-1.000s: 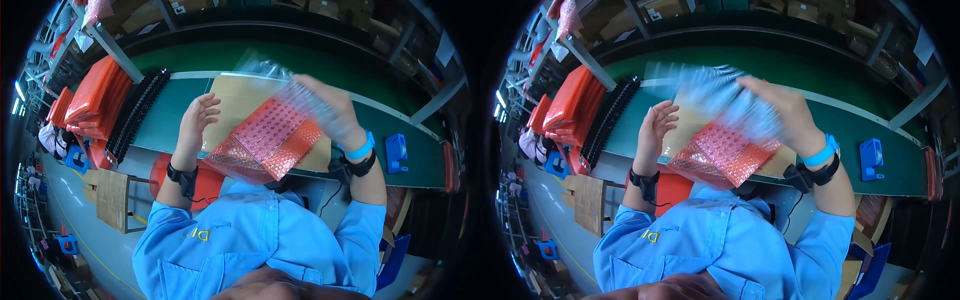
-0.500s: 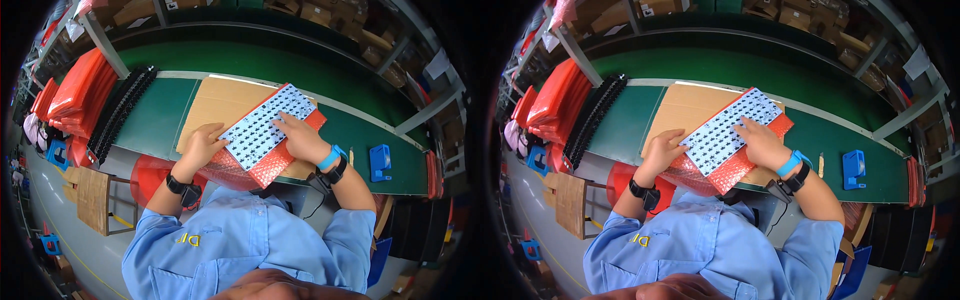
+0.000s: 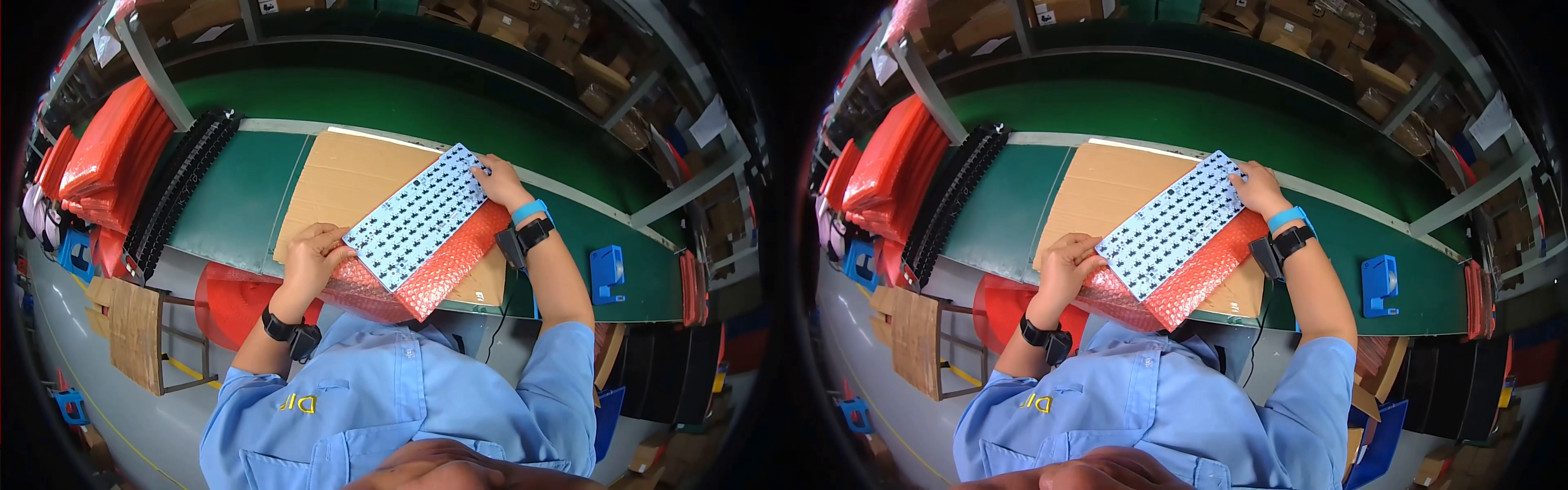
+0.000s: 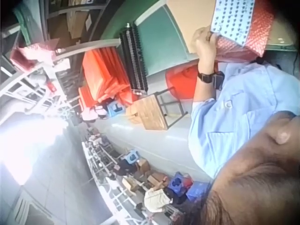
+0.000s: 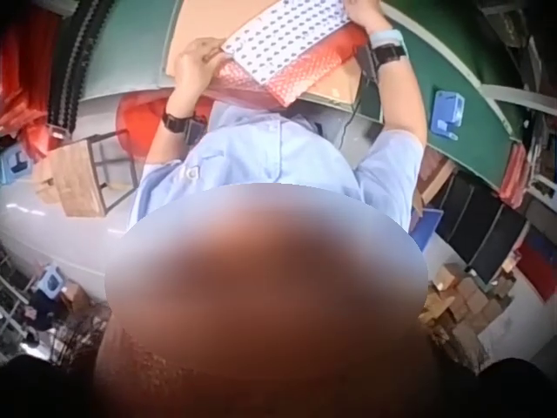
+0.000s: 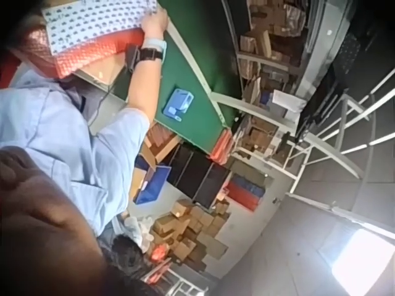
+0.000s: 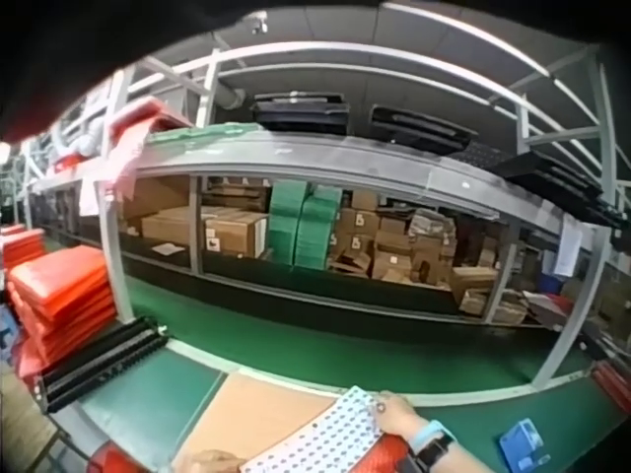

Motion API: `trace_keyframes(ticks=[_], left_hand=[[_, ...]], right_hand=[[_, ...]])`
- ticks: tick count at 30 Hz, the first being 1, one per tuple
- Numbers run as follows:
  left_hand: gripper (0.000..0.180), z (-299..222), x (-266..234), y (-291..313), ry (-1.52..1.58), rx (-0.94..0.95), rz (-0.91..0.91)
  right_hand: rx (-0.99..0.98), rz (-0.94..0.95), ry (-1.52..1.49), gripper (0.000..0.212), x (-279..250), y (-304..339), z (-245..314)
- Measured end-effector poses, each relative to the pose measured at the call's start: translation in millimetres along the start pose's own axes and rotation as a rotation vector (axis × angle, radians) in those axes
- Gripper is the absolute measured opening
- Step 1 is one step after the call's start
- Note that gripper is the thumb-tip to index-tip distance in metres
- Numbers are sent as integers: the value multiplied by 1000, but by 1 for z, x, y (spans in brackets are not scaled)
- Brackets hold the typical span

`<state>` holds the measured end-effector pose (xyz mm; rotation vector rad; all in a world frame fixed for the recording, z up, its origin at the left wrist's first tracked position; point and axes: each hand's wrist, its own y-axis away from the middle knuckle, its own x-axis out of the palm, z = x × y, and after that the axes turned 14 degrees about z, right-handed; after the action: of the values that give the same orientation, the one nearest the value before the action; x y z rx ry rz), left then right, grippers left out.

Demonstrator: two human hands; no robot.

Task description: The person wraps circuit boards in bubble wrap by hand, placing each board onto a sheet, folding the wrap over, and stacking them. After wrapping several boards, the person stacks them together and places the entire bundle into a larger bubble wrap sleeve.

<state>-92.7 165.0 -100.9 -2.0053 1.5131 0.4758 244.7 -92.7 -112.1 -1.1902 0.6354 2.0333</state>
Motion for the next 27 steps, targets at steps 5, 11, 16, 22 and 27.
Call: trace_keyframes(ticks=[5, 11, 16, 22, 27], left_hand=[[39, 2, -3, -1, 41, -40, 23], [41, -2, -4, -2, -22, -40, 31], [49, 0, -4, -3, -99, 40, 33], [41, -1, -12, -4, -36, 58, 64], [29, -25, -31, 19, 390, 3, 208]], right_hand=[[43, 79, -4, 40, -22, -5, 10], [218, 359, -468, 30, -51, -15, 43], [261, 417, -518, 25, -54, -25, 34], [-92, 359, -808, 27, -126, 24, 85], [-426, 251, -832, 39, -151, 94, 88]])
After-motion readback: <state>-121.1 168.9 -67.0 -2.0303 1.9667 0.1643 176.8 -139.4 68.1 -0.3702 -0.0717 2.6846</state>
